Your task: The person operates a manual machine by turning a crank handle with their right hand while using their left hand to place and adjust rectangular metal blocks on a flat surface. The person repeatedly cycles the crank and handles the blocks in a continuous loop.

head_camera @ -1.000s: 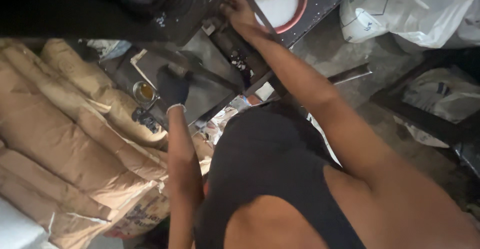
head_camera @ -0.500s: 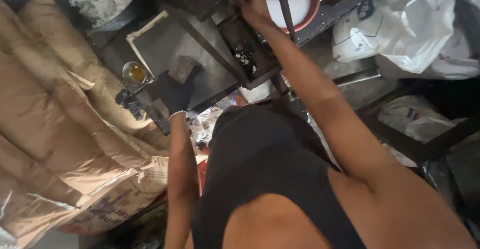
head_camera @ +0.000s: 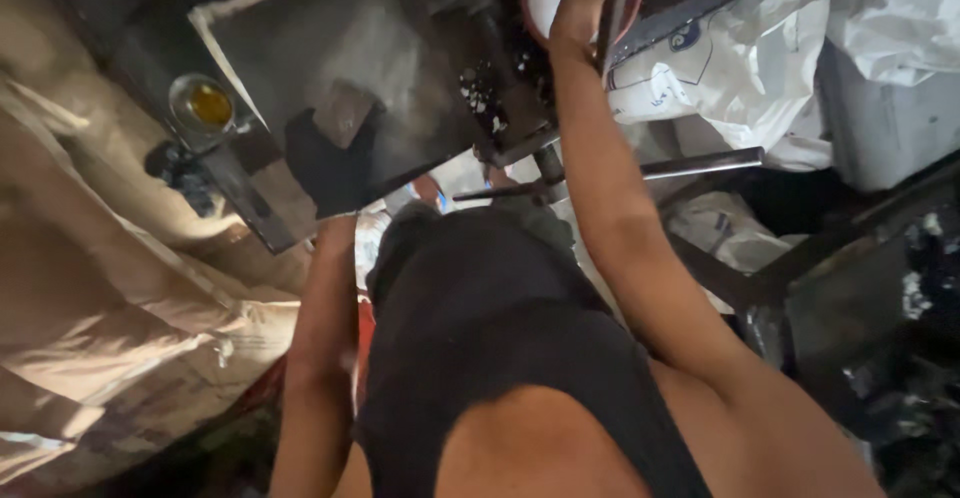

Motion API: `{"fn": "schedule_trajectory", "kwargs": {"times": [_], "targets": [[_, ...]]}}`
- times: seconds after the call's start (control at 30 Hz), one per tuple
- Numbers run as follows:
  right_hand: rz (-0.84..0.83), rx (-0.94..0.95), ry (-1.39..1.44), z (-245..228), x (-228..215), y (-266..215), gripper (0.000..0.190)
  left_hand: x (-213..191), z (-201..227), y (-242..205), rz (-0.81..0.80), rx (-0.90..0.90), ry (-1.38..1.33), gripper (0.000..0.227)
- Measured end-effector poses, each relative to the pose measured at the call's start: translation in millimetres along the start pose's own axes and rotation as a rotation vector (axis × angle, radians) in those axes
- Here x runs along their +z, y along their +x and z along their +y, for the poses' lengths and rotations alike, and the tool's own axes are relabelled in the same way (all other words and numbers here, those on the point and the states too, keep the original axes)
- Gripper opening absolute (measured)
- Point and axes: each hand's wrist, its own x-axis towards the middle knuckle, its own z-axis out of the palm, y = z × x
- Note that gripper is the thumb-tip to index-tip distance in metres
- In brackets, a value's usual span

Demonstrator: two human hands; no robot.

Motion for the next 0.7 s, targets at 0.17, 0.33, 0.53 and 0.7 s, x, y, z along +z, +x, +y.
{"fn": "schedule_trajectory", "kwargs": {"times": [0.17,0.33,0.53,0.7], "targets": [[-0.015,0.132,-0.049,-34,-25,-24,0.03,-4,-3,-3,-0.103,-0.111,-0.184,0.067],[-0.273,-0.669,0.053,-115,-87,-158,0.014,-3,2,3,-0.016,-0.093,-0.205,0.071],[-0.964,-0.574,-0.181,-112,-105,-279,0.033,20,-44,-19,-0.138,-0.16,-0.48,0.051],[-0.963,-0.771,-0.151,-84,-23,-305,0.112,48,-117,-29,-0.11,-0.111,-0.394,0.037]]}}
